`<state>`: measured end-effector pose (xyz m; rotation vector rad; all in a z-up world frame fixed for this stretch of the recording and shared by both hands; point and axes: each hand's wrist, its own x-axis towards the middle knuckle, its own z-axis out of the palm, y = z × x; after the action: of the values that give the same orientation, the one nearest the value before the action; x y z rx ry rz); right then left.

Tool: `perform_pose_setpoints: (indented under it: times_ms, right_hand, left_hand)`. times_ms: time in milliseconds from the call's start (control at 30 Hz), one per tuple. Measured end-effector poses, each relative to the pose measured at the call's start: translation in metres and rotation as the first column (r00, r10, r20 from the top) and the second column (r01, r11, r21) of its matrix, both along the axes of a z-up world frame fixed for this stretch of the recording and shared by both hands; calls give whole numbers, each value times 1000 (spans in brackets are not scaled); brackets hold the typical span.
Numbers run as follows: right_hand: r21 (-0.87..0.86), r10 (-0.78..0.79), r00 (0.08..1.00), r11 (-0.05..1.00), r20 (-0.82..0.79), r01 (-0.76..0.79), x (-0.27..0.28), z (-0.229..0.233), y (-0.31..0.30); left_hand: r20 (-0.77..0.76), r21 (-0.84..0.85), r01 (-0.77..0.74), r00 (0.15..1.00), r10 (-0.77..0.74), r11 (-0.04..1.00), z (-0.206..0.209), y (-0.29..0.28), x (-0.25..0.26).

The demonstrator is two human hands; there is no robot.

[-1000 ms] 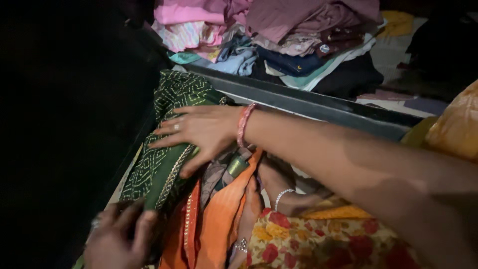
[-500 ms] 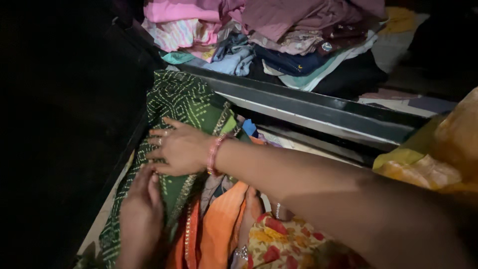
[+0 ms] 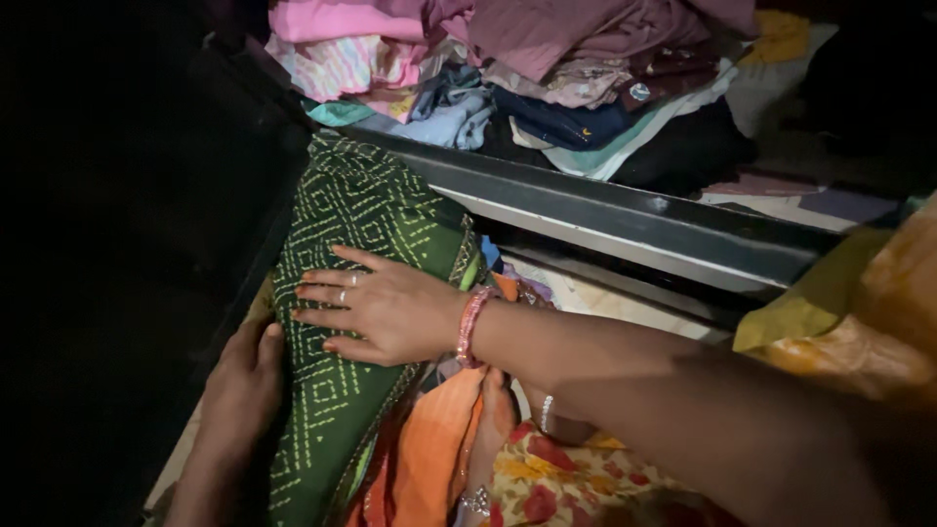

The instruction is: The person folds several pieces of patterned fabric by hand and places them into a storage drawer. The person handles a red patterned cloth, a green patterned cloth, and a yellow floral cloth, folding each and stacking them in the drawer.

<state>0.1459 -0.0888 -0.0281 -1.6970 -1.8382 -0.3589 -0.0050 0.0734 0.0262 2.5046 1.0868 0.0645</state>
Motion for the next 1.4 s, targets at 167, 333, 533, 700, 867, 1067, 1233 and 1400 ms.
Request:
perform_pose_setpoints:
  times_ms: [167, 333, 533, 700, 867, 1067, 1233, 1400]
  right_hand:
    - [22, 7, 1000, 1000, 13, -7, 1, -3, -3]
    - [43, 20, 1000, 999, 18, -21, 2, 4, -4]
    - [-186, 32, 996, 981, -83, -47, 11, 25, 13]
    - [-198, 44, 997, 980, 60, -32, 20, 47, 51]
    - [-401, 188, 965, 910, 183, -101, 32, 76, 75]
    - [-714, 200, 957, 700, 209, 10, 42, 104, 78]
    - [-661, 194, 946, 750, 258, 26, 36, 113, 69]
    - [-686, 32, 975, 715, 222, 133, 36, 128, 56]
  left_hand:
    - [-129, -63, -45, 991, 37, 997, -16, 31, 18]
    - [-81, -200, -8, 997, -8, 980, -21, 40, 22]
    - [116, -58, 89, 990, -82, 994, -28, 29, 18]
    - [53, 290, 68, 995, -87, 955, -17, 3, 11]
    - [32, 468, 241, 957, -289, 850, 15, -36, 5]
    - [8, 391, 333, 931, -365, 858, 46, -55, -3]
    - [-253, -46, 15, 967, -26, 999, 64, -38, -3]
    - [-417, -248, -217, 904, 98, 944, 80, -30, -13]
